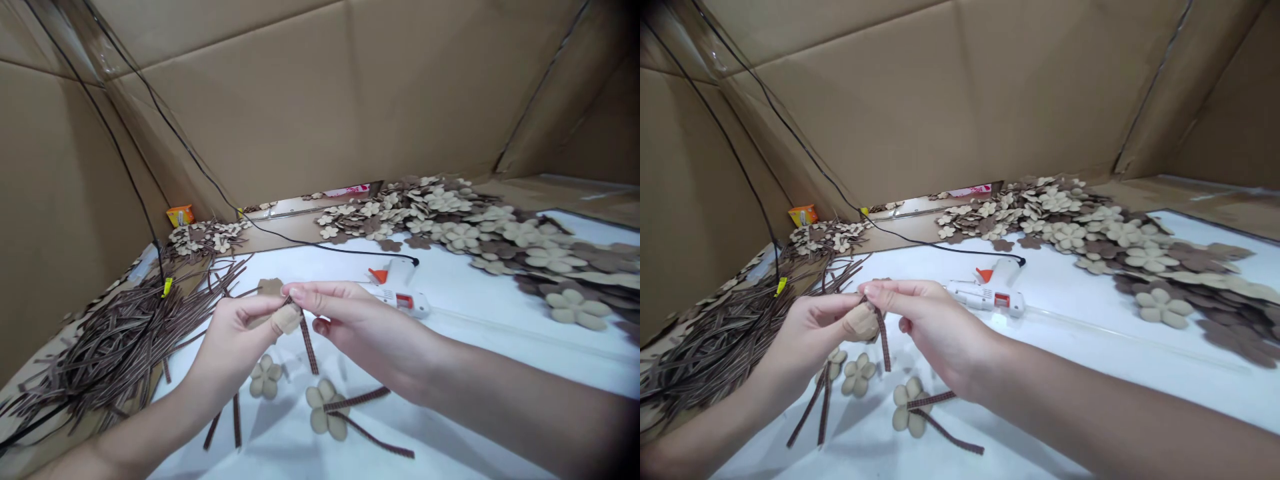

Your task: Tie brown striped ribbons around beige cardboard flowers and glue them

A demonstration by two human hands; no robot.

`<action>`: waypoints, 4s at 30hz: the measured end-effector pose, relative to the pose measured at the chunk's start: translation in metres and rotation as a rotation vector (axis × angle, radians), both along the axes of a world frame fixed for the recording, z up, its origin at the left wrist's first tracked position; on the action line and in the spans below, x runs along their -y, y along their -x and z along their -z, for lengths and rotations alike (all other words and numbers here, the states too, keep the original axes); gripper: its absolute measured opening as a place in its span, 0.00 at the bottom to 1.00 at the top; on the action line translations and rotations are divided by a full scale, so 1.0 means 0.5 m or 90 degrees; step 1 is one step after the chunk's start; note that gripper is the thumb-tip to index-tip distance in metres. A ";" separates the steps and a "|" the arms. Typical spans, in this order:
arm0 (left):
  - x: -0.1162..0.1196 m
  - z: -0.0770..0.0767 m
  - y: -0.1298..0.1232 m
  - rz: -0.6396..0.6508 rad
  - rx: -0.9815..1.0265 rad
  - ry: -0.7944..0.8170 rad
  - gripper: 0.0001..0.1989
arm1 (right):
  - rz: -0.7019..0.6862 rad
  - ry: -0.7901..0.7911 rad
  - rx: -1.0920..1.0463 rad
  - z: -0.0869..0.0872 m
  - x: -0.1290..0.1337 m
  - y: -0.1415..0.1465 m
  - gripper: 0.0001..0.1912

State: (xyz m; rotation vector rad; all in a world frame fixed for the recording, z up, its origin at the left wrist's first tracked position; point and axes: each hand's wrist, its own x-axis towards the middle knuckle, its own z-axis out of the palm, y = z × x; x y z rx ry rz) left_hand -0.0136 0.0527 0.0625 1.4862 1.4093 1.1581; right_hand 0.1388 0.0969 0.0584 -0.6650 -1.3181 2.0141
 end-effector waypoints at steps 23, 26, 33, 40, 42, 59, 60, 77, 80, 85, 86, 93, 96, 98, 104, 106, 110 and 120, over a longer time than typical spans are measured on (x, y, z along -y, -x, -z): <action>0.005 -0.015 0.006 0.041 -0.093 0.049 0.11 | -0.002 -0.461 0.323 -0.032 -0.062 -0.027 0.13; 0.007 -0.018 0.010 0.070 -0.032 0.031 0.13 | -0.011 -0.443 0.299 -0.031 -0.061 -0.027 0.13; 0.005 -0.014 0.006 0.036 -0.031 0.033 0.14 | -0.015 -0.419 0.298 -0.045 -0.044 -0.031 0.12; 0.003 -0.007 0.010 0.039 -0.016 0.021 0.14 | -0.008 -0.368 0.266 -0.043 -0.041 -0.029 0.12; 0.002 -0.006 0.009 0.040 0.009 0.054 0.12 | -0.004 -0.377 0.261 -0.037 -0.040 -0.026 0.13; 0.003 0.021 -0.014 -0.022 0.167 0.002 0.09 | 0.151 -0.289 0.110 0.017 -0.009 0.011 0.10; 0.003 0.024 -0.017 -0.018 0.185 0.005 0.08 | 0.157 -0.275 0.100 0.019 -0.007 0.012 0.10; 0.055 0.066 0.106 -0.043 -0.131 0.250 0.05 | -0.109 -0.695 0.372 0.084 -0.026 0.061 0.09; 0.053 0.067 0.100 -0.032 -0.143 0.231 0.03 | -0.129 -0.709 0.389 0.086 -0.023 0.059 0.06; 0.054 0.068 0.088 -0.025 -0.133 0.228 0.01 | -0.150 -0.751 0.399 0.105 -0.020 0.050 0.09; 0.054 0.069 0.085 -0.024 -0.127 0.228 0.01 | -0.149 -0.757 0.400 0.108 -0.021 0.050 0.09; 0.052 0.081 0.080 -0.025 -0.071 0.232 0.06 | -0.141 -0.738 0.386 0.092 -0.019 0.051 0.06; 0.053 0.077 0.077 -0.030 -0.037 0.230 0.12 | -0.118 -0.688 0.385 0.078 -0.014 0.050 0.07; 0.056 0.073 0.073 -0.036 -0.021 0.227 0.16 | -0.111 -0.639 0.383 0.076 -0.013 0.051 0.08; 0.069 0.058 0.059 -0.038 0.021 0.197 0.20 | -0.162 -0.484 0.353 0.096 -0.020 0.048 0.14; 0.072 0.054 0.058 -0.043 0.026 0.207 0.20 | -0.172 -0.459 0.341 0.096 -0.020 0.049 0.14; 0.076 0.048 0.062 -0.067 0.022 0.239 0.18 | -0.167 -0.468 0.336 0.084 -0.015 0.052 0.13; 0.076 0.044 0.081 -0.021 -0.035 0.272 0.14 | -0.139 -0.533 0.360 0.081 -0.006 0.052 0.10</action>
